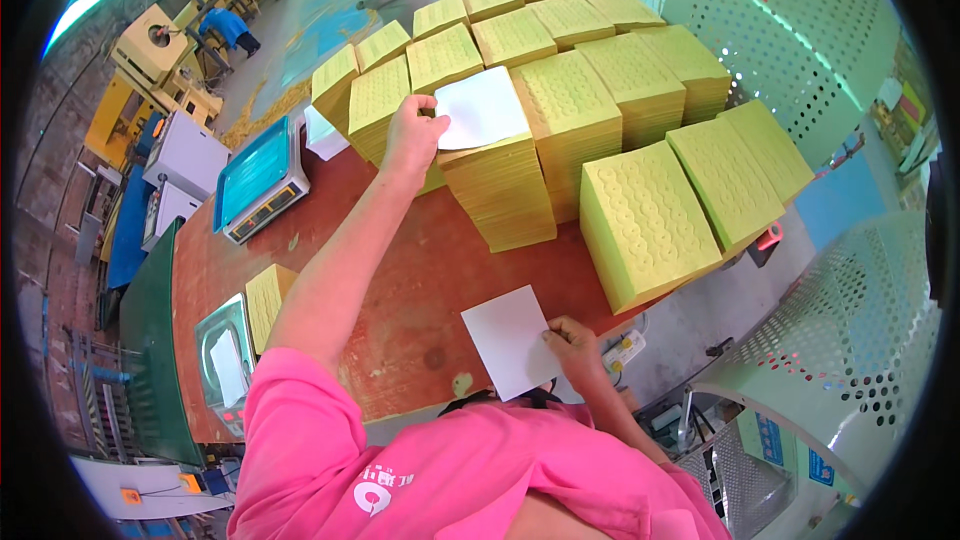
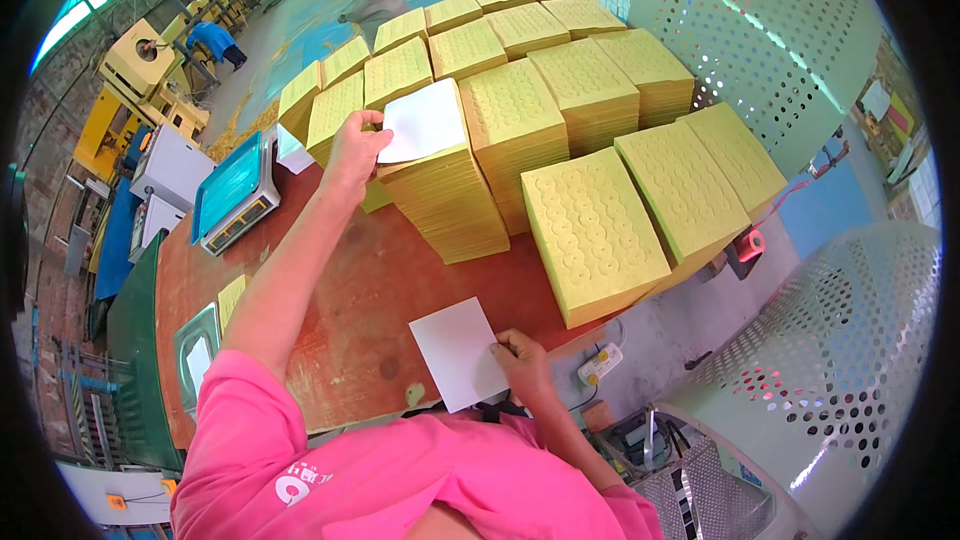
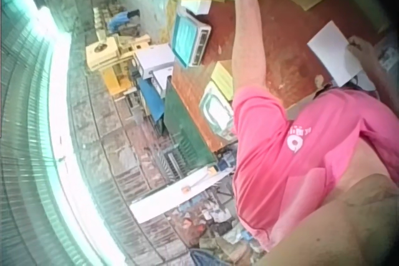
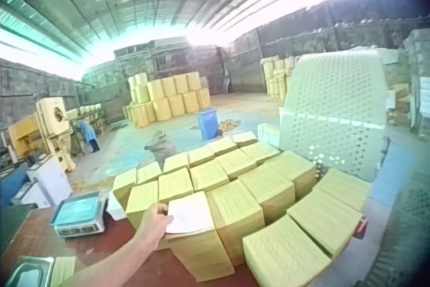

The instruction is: Weighing stacks of paper, aligning them, and using a strapping machine to bundle them with plastic ribbon.

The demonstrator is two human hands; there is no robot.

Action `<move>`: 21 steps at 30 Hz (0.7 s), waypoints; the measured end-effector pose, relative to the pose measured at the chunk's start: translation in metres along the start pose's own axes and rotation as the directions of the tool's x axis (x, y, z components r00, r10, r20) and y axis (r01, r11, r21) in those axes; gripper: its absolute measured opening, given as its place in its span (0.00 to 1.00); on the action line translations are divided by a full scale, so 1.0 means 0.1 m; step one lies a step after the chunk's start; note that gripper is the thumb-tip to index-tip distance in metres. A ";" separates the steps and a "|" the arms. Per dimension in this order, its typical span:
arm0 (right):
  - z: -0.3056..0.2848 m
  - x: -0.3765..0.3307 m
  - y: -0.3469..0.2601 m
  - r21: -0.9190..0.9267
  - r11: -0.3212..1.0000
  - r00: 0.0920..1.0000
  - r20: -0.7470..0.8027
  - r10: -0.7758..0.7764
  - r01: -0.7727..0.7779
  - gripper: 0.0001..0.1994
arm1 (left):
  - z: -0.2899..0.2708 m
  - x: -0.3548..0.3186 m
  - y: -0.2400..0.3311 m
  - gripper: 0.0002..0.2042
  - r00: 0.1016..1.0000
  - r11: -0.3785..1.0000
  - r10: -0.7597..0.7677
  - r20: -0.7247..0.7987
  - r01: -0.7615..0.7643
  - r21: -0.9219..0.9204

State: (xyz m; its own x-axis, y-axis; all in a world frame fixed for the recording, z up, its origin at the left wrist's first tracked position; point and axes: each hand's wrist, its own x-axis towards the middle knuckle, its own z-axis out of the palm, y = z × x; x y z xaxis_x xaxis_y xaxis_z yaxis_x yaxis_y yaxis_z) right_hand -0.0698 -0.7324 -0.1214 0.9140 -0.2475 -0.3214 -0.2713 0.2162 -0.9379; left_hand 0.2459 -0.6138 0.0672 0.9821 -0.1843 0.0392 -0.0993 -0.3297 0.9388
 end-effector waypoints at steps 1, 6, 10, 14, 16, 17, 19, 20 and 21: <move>0.00 0.01 0.01 0.017 0.999 1.000 0.004 -0.030 0.030 0.04 | 0.01 0.00 0.00 0.18 1.000 1.000 -0.002 0.002 0.002 0.002; 0.01 -0.02 -0.07 0.054 0.998 0.999 0.027 -0.030 0.029 0.04 | -0.02 0.06 -0.05 0.14 0.999 0.994 0.041 -0.005 -0.041 0.100; -0.01 -0.04 -0.10 0.031 1.000 0.999 0.046 -0.002 0.000 0.04 | -0.05 0.08 -0.07 0.13 0.996 0.989 0.068 0.050 -0.074 0.131; -0.05 -0.01 -0.05 0.062 0.998 0.999 0.054 -0.005 0.002 0.04 | -0.19 0.19 -0.05 0.11 0.976 0.888 0.204 0.081 -0.219 0.404; -0.05 0.04 -0.13 -0.125 0.987 0.995 0.009 -0.102 0.102 0.05 | -0.17 0.29 0.11 0.12 0.943 0.707 0.328 0.063 -0.289 0.646; -0.03 0.08 -0.23 -0.167 0.962 0.975 -0.010 -0.222 0.217 0.05 | -0.15 0.32 0.28 0.13 0.942 0.661 0.336 0.011 -0.244 0.710; 0.01 0.27 -0.39 -0.262 0.870 0.888 -0.085 -0.451 0.417 0.04 | -0.06 0.51 0.36 0.15 0.818 0.544 0.562 0.123 -0.478 0.690; 0.03 0.40 -0.46 -0.325 0.804 0.812 -0.150 -0.564 0.498 0.04 | 0.06 0.54 0.42 0.14 0.702 0.477 0.673 0.233 -0.652 0.589; 0.02 0.54 -0.51 -0.351 0.799 0.809 -0.161 -0.566 0.488 0.04 | 0.14 0.63 0.39 0.14 0.642 0.408 0.702 0.309 -0.717 0.565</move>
State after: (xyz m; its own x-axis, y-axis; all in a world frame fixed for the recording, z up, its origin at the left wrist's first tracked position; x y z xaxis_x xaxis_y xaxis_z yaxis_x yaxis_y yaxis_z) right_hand -0.0056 -0.7545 -0.0911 0.8442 -0.4745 0.2494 0.1238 -0.2801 -0.9519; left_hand 0.3018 -0.6518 0.1017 0.5113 -0.6357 0.5783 -0.8355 -0.5253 0.1613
